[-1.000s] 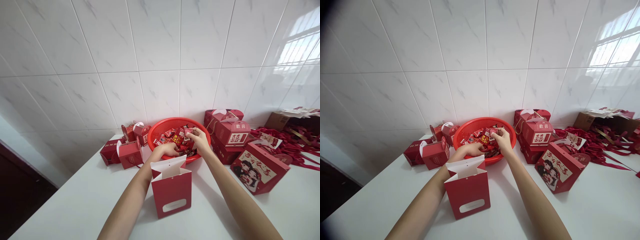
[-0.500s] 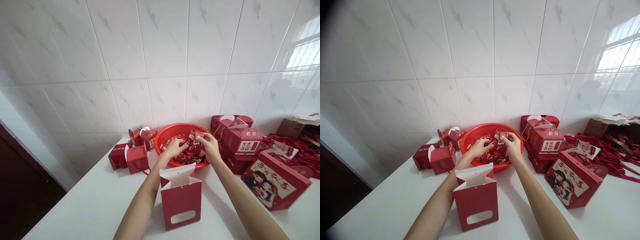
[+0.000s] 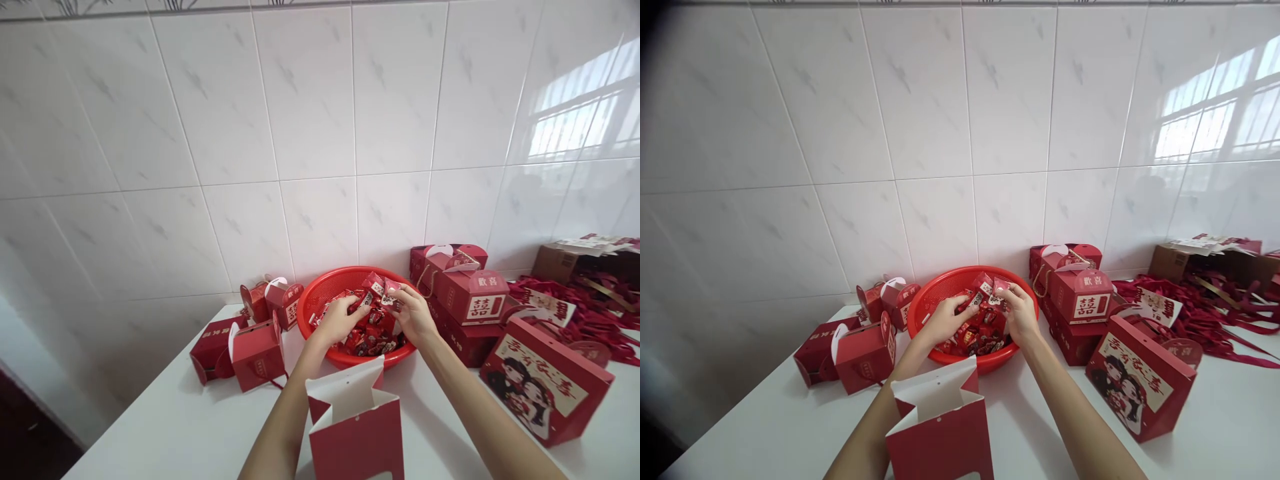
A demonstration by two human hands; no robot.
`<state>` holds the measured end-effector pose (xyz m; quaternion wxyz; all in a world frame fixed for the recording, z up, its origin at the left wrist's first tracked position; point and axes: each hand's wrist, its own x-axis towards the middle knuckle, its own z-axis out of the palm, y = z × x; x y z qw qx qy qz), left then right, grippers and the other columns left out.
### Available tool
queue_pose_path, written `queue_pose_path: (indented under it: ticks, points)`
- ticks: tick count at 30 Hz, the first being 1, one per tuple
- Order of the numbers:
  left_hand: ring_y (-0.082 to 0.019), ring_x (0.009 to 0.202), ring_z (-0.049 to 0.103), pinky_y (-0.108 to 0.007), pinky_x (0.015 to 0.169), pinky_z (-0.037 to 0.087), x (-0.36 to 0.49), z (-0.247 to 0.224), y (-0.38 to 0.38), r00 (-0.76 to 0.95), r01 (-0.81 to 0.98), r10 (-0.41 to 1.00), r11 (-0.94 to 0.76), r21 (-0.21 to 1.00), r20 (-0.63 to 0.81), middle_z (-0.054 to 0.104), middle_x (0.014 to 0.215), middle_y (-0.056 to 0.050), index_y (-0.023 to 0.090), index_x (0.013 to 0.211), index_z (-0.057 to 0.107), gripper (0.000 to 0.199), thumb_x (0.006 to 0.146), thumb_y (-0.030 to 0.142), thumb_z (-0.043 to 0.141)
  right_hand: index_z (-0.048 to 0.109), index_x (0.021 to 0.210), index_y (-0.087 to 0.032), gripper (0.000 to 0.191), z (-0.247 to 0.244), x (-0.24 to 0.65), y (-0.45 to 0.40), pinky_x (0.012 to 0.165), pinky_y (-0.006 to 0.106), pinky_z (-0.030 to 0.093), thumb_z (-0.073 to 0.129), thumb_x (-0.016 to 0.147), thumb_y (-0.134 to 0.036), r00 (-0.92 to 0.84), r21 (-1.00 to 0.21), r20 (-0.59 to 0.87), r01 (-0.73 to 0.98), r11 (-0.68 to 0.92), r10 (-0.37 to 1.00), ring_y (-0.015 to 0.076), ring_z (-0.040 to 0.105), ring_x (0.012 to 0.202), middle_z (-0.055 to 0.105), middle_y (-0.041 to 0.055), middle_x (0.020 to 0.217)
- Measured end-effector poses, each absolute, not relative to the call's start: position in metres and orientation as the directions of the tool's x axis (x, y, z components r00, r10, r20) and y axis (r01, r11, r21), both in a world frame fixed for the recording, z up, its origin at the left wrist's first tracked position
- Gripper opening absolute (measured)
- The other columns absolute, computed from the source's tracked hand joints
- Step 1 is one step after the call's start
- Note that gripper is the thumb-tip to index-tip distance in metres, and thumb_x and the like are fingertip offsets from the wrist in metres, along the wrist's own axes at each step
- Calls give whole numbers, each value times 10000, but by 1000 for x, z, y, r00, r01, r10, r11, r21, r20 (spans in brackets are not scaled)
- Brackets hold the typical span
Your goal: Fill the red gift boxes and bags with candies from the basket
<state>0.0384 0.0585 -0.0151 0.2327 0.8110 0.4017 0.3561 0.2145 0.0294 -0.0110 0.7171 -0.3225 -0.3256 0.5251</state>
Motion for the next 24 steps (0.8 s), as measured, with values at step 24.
queue_pose_path:
  ticks: [24]
  points:
    - [-157, 705, 574, -258, 668, 424, 34, -20, 68, 393, 417, 842, -522, 744, 370, 696, 816, -33, 149, 866, 703, 307, 894, 398, 525, 608, 649, -214, 367, -11, 216, 32, 631, 242, 549, 895, 420, -225, 200, -827, 50, -540, 152, 979, 114, 619, 651, 680, -42, 694]
